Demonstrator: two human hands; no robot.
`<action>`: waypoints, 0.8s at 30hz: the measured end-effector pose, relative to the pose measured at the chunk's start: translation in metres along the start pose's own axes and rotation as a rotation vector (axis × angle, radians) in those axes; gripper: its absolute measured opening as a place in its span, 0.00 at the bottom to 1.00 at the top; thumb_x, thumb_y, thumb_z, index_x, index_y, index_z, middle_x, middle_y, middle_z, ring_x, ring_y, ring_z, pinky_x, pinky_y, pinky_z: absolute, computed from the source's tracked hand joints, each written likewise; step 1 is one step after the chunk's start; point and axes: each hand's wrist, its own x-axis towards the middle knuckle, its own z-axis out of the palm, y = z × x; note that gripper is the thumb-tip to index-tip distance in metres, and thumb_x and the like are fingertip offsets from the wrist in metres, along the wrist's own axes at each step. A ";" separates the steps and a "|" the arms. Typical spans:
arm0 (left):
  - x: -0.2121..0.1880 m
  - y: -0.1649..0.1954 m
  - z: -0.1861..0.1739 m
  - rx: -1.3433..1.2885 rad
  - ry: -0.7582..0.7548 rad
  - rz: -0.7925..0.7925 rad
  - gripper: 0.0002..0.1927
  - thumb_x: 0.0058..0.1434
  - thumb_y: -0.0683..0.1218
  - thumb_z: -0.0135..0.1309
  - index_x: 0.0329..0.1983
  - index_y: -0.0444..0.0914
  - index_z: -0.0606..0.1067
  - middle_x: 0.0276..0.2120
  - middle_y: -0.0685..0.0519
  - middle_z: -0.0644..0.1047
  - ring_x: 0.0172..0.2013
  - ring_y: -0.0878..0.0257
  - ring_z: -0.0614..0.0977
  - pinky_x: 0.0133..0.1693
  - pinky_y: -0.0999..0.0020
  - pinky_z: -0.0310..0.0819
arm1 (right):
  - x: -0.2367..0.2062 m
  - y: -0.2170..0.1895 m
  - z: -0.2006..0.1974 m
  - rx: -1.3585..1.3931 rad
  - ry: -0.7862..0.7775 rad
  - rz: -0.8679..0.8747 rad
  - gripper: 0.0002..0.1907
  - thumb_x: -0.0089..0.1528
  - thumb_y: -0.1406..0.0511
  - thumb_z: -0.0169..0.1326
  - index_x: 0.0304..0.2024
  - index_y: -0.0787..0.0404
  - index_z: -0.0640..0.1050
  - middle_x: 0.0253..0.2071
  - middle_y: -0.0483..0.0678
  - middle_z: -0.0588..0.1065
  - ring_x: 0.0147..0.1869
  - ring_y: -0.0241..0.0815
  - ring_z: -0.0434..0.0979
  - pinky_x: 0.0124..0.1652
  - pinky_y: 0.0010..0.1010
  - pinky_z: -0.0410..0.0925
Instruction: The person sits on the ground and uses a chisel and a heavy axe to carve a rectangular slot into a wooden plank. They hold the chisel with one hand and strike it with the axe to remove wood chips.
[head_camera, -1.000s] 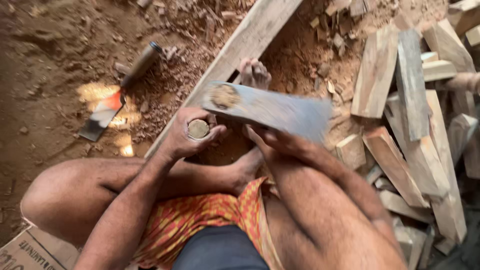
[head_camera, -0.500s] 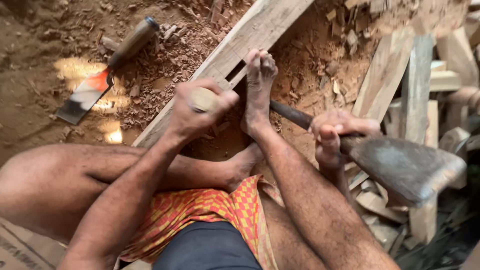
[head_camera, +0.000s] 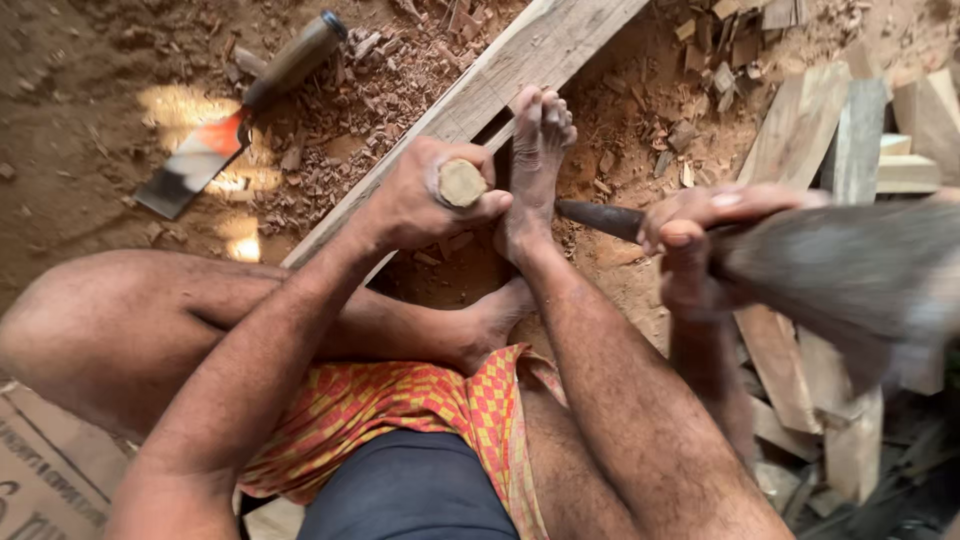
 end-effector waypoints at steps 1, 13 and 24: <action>0.000 -0.002 0.000 -0.009 -0.012 -0.029 0.14 0.60 0.51 0.66 0.28 0.39 0.76 0.22 0.57 0.77 0.24 0.69 0.78 0.27 0.72 0.72 | 0.000 0.003 -0.001 0.029 0.011 -0.023 0.40 0.73 0.78 0.37 0.81 0.48 0.39 0.84 0.46 0.36 0.88 0.42 0.32 0.83 0.44 0.33; -0.018 0.012 -0.013 0.268 0.045 0.227 0.16 0.61 0.47 0.65 0.49 0.34 0.79 0.42 0.45 0.82 0.41 0.53 0.85 0.46 0.61 0.79 | -0.017 0.017 -0.079 0.029 -0.036 -0.249 0.29 0.72 0.75 0.38 0.72 0.50 0.51 0.68 0.47 0.50 0.74 0.42 0.50 0.70 0.41 0.49; -0.034 0.016 0.007 0.179 0.183 0.041 0.18 0.62 0.44 0.67 0.22 0.37 0.71 0.19 0.55 0.71 0.22 0.70 0.71 0.25 0.69 0.63 | 0.024 -0.009 -0.022 -0.564 0.084 -0.059 0.20 0.71 0.74 0.40 0.62 0.51 0.58 0.51 0.47 0.57 0.61 0.42 0.60 0.63 0.43 0.58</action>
